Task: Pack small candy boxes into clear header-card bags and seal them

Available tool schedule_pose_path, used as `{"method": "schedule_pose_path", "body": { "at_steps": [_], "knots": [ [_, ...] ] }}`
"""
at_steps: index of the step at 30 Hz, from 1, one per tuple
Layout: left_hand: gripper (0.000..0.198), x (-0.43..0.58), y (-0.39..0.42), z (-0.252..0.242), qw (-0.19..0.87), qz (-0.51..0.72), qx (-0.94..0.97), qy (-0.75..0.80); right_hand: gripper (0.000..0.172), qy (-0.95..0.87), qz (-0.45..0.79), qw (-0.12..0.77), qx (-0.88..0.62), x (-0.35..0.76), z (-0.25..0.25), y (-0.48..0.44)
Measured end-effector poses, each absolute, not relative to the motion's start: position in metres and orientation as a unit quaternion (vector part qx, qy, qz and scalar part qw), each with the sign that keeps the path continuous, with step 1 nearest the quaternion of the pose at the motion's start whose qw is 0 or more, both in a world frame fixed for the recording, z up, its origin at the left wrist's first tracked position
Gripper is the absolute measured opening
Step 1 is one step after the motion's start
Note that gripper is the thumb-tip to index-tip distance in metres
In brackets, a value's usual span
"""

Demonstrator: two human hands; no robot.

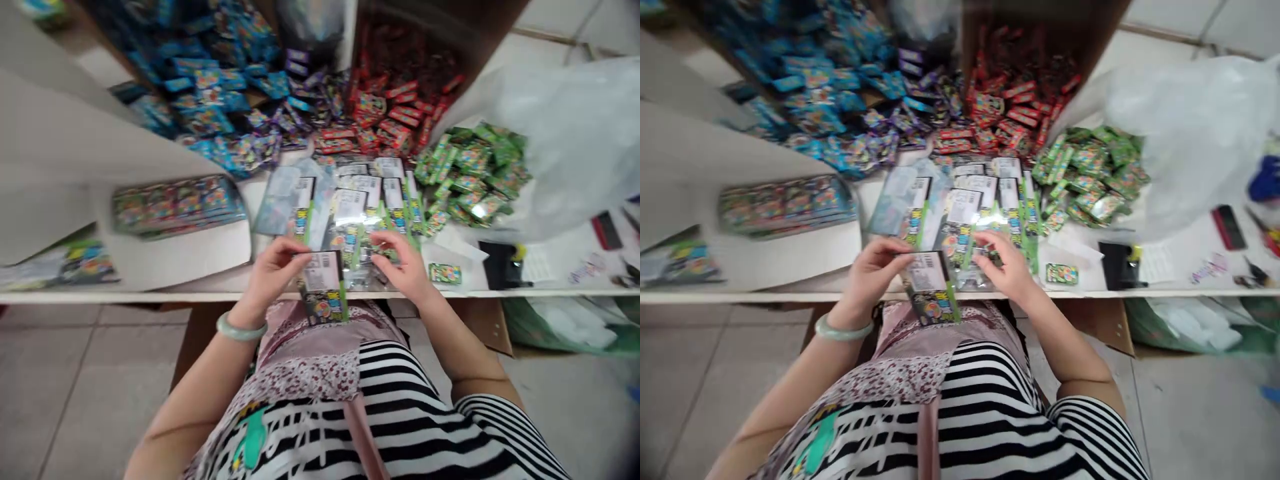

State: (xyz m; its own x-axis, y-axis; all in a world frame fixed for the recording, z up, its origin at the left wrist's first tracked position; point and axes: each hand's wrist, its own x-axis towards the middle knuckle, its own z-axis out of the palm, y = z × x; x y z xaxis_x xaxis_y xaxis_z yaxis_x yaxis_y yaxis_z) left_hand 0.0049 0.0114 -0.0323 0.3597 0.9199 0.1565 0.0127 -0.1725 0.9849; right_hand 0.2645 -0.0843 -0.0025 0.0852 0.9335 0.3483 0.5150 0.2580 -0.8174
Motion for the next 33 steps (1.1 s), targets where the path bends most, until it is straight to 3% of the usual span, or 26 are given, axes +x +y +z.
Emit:
{"method": "schedule_pose_path", "body": {
  "at_steps": [3,6,9,12,20,24,33],
  "knots": [
    [0.024,0.002,0.019,-0.041,0.511,0.437,0.633,0.384,0.023,-0.538,0.049,0.507,-0.671,0.327,-0.006,-0.113],
    [0.02,0.004,0.022,-0.045,0.508,0.437,0.632,0.39,0.024,-0.5,-0.066,0.417,-0.756,0.383,-0.012,-0.135],
    [0.019,0.009,0.021,-0.043,0.5,0.438,0.636,0.391,0.023,-0.505,-0.056,0.3,-0.807,0.412,-0.022,-0.134],
    [0.019,0.013,0.018,-0.036,0.499,0.439,0.632,0.4,0.018,-0.505,-0.011,0.265,-0.821,0.417,-0.03,-0.123],
    [0.021,0.011,0.015,-0.031,0.491,0.447,0.609,0.433,0.021,-0.57,0.033,0.293,-0.767,0.418,-0.023,-0.141],
    [0.027,0.013,0.015,-0.032,0.493,0.442,0.608,0.438,0.012,-0.547,0.043,0.301,-0.78,0.418,-0.033,-0.142],
    [0.03,0.007,0.014,-0.036,0.492,0.44,0.631,0.408,0.016,-0.487,-0.058,0.351,-0.798,0.425,-0.033,-0.127]
  ]
}}
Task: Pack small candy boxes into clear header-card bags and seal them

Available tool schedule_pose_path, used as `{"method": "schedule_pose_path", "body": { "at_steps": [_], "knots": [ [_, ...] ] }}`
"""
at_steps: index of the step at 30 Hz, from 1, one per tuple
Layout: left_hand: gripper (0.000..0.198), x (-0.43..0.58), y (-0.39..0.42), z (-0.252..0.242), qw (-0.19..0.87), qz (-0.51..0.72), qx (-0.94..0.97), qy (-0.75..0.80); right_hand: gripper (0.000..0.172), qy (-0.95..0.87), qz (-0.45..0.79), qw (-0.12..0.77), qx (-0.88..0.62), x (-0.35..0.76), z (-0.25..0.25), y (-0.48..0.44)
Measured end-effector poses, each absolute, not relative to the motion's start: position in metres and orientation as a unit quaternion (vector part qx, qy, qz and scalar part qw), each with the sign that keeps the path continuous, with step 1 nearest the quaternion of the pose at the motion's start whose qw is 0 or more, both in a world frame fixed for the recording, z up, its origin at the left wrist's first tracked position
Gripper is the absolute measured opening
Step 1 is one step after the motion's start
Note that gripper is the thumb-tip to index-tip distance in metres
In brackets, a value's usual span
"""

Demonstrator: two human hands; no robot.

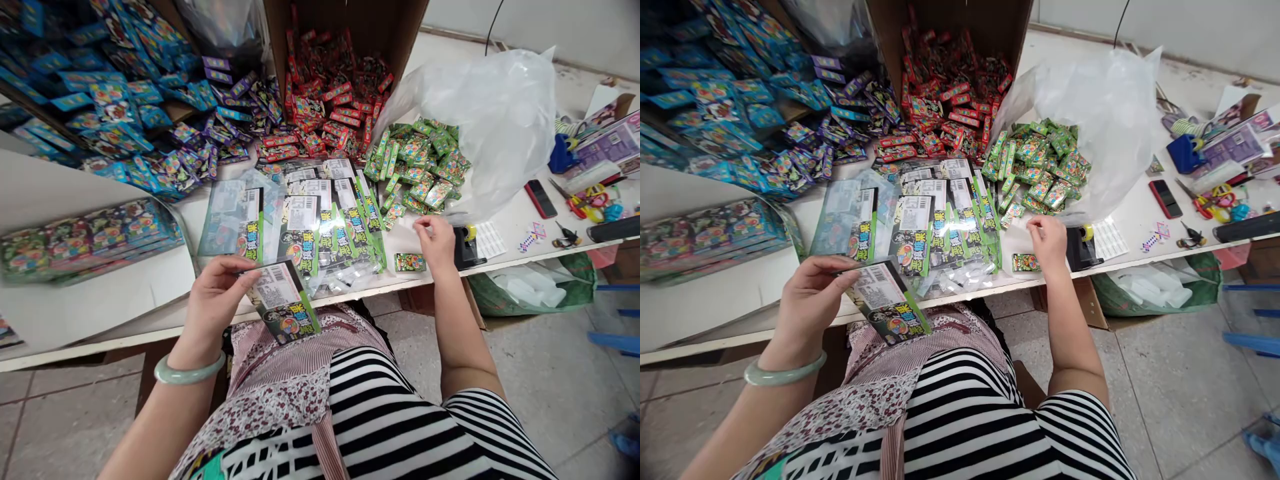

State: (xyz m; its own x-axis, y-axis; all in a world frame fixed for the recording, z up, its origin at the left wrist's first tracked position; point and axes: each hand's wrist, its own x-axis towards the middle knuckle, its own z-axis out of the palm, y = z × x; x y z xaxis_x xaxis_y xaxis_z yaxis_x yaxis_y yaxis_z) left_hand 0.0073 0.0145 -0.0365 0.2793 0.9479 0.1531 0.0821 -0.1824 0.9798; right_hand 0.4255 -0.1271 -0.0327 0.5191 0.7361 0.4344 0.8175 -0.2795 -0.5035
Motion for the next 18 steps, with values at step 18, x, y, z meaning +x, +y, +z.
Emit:
{"method": "schedule_pose_path", "body": {
  "at_steps": [18],
  "knots": [
    [0.02,0.025,-0.004,-0.013,0.473,0.384,0.732,0.306,0.007,-0.716,0.382,0.293,-0.506,0.225,0.069,-0.032]
  ]
}}
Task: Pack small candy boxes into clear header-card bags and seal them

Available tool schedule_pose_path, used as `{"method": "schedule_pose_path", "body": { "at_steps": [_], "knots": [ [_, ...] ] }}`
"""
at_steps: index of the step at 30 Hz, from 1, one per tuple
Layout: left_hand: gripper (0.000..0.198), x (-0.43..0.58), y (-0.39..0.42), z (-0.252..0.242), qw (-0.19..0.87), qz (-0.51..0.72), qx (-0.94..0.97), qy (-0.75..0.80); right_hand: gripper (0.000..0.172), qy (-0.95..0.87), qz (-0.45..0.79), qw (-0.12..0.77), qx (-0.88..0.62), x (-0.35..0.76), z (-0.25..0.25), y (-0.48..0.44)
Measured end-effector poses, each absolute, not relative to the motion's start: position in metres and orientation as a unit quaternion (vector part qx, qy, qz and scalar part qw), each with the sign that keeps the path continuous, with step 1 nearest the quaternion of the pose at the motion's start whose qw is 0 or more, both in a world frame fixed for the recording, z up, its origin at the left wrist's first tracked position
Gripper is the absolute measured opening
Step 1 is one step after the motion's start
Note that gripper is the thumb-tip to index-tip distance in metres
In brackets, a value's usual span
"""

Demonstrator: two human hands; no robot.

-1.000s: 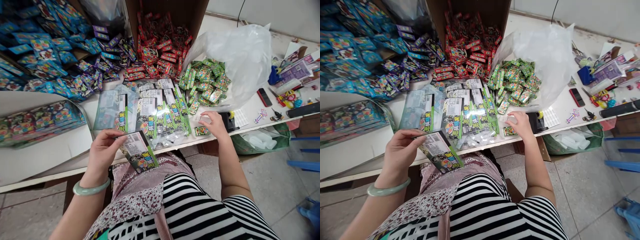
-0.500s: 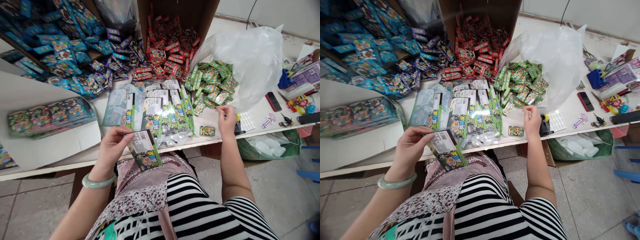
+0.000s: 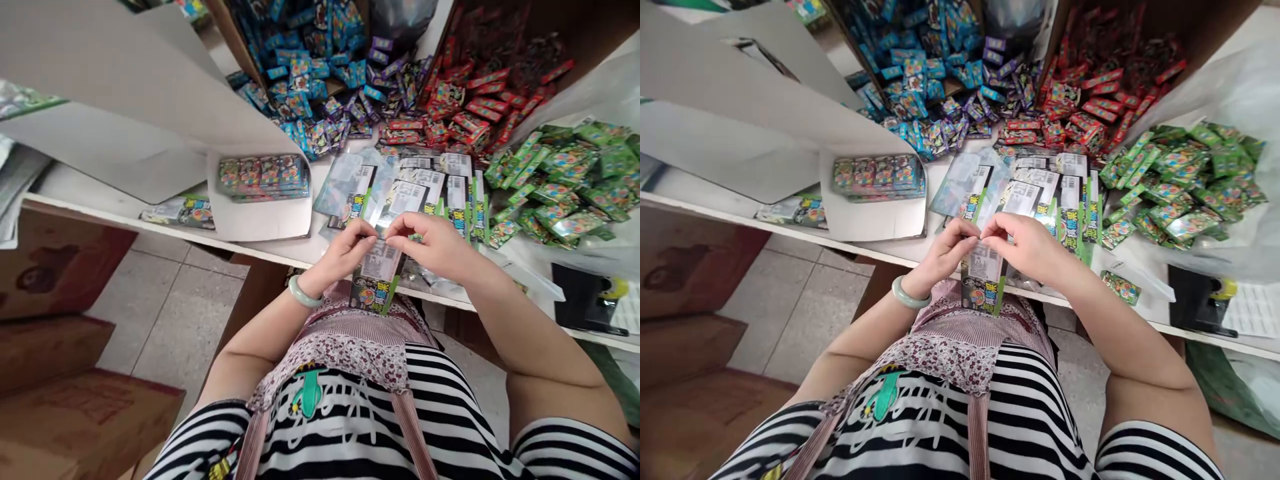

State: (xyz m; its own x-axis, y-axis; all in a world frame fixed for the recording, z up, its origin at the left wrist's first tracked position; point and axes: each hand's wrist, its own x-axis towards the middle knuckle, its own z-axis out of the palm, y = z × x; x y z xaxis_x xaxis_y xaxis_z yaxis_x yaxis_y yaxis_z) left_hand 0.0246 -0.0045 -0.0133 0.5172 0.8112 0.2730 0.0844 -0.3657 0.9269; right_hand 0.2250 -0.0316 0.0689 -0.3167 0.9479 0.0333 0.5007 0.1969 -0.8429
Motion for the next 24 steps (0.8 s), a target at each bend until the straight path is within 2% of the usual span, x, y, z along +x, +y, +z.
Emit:
{"method": "schedule_pose_path", "body": {
  "at_steps": [10,18,22,24],
  "knots": [
    [0.035,0.025,-0.001,-0.009,0.504,0.391,0.712,0.295,0.016,-0.698,0.394,0.256,-0.541,0.224,0.05,-0.007],
    [0.036,0.034,0.001,-0.024,0.467,0.427,0.71,0.309,0.008,-0.713,0.346,0.243,-0.559,0.223,0.049,-0.006],
    [0.035,0.032,0.002,-0.025,0.45,0.443,0.715,0.299,0.007,-0.669,0.419,0.261,-0.557,0.226,0.042,0.001],
    [0.033,0.03,0.001,-0.022,0.452,0.44,0.725,0.277,0.016,-0.61,0.505,0.267,-0.55,0.226,0.035,0.004]
  ]
}}
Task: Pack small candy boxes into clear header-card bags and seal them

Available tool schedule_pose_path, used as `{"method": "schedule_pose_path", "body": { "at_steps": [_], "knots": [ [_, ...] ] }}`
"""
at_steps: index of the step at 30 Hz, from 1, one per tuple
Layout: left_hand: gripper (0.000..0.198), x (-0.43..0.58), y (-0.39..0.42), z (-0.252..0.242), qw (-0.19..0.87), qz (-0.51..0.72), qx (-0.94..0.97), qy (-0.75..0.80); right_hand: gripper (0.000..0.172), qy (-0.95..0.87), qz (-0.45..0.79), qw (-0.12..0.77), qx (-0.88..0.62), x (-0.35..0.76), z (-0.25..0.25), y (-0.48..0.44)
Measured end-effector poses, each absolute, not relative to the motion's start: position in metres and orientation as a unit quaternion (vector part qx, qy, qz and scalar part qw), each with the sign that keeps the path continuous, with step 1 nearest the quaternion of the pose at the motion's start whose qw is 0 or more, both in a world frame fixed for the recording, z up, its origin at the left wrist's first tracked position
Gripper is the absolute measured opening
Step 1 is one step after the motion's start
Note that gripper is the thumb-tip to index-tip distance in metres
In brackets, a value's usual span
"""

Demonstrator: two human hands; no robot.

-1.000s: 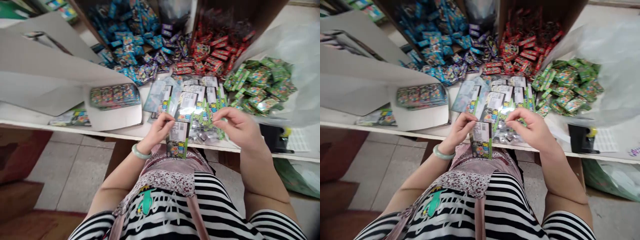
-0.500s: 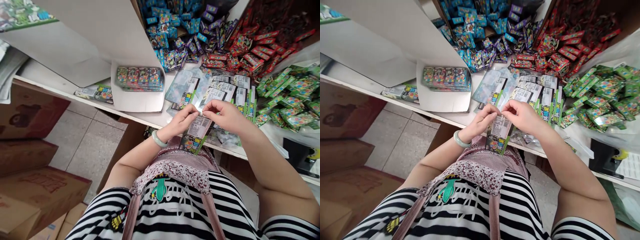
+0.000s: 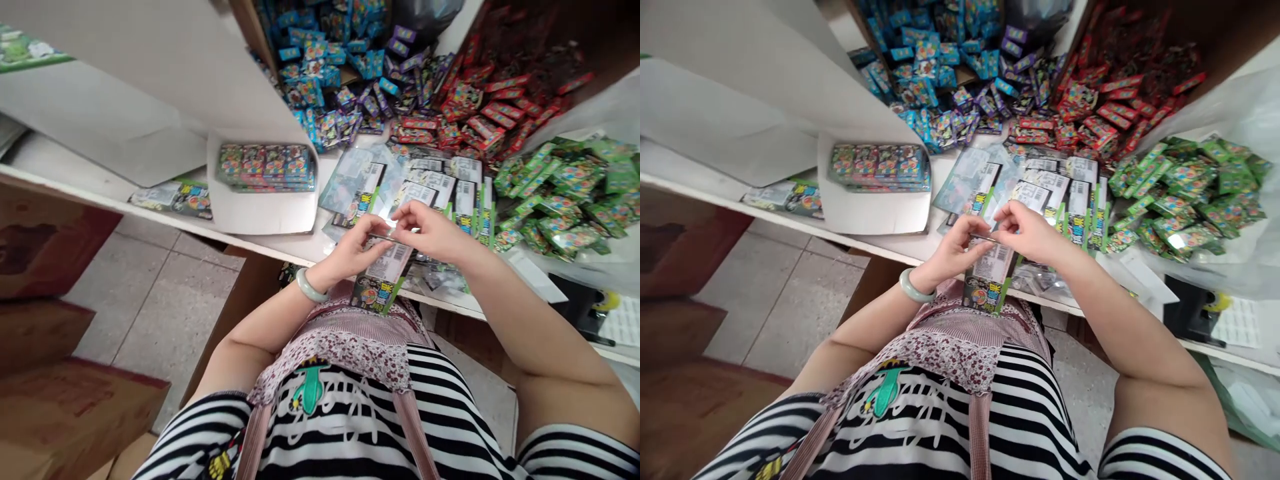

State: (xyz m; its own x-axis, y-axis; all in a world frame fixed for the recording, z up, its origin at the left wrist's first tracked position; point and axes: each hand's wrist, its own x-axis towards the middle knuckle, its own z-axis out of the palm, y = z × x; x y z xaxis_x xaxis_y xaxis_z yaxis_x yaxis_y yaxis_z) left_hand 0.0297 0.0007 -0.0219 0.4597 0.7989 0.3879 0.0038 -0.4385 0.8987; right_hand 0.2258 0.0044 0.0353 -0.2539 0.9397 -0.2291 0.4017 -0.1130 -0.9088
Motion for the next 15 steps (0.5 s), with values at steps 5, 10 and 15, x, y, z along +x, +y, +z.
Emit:
{"method": "schedule_pose_path", "body": {
  "at_steps": [5,10,15],
  "knots": [
    [0.024,0.024,-0.001,-0.016,0.484,0.386,0.734,0.279,0.015,-0.416,0.727,0.177,-0.516,0.219,0.021,0.006],
    [0.021,0.006,0.017,-0.012,0.505,0.414,0.648,0.392,0.018,-0.497,0.617,0.283,-0.541,0.267,0.029,-0.001],
    [0.035,-0.008,0.047,-0.013,0.493,0.573,0.412,0.509,0.029,-0.534,0.121,0.328,-0.769,0.393,0.031,-0.006]
  ]
}}
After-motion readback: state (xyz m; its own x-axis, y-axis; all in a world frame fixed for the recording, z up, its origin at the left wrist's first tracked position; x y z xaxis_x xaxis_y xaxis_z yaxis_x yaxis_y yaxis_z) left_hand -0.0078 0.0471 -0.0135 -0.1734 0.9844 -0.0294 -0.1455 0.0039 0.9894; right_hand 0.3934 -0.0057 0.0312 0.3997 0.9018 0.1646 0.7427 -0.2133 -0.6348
